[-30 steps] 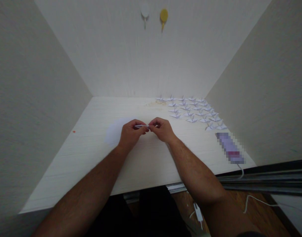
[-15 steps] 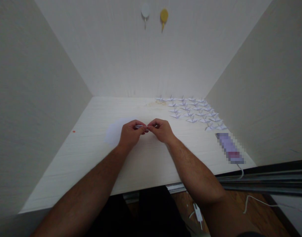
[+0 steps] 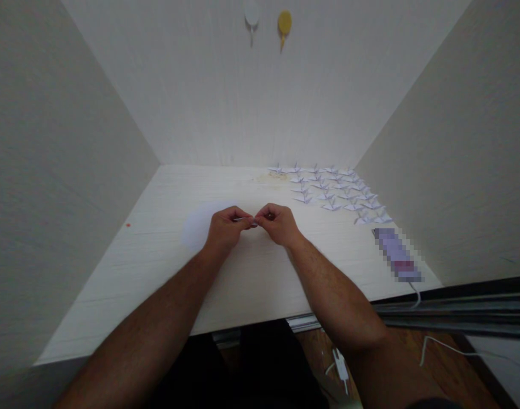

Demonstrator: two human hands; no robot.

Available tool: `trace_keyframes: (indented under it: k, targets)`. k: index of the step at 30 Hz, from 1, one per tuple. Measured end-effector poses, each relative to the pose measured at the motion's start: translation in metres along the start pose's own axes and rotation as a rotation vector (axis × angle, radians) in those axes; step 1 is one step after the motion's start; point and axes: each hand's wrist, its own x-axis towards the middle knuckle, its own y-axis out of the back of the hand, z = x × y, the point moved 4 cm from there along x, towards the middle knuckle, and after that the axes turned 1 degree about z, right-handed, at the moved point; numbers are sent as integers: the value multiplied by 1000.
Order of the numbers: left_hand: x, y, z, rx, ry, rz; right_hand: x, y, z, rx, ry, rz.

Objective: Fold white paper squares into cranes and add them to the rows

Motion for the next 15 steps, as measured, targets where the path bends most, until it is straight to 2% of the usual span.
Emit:
trace_keyframes:
  k: [6, 15]
  targets:
    - [1, 1, 2, 79, 5, -51, 0, 2, 4, -54, -19, 36]
    - [2, 4, 2, 90, -28, 15, 2, 0, 5, 27, -57, 52]
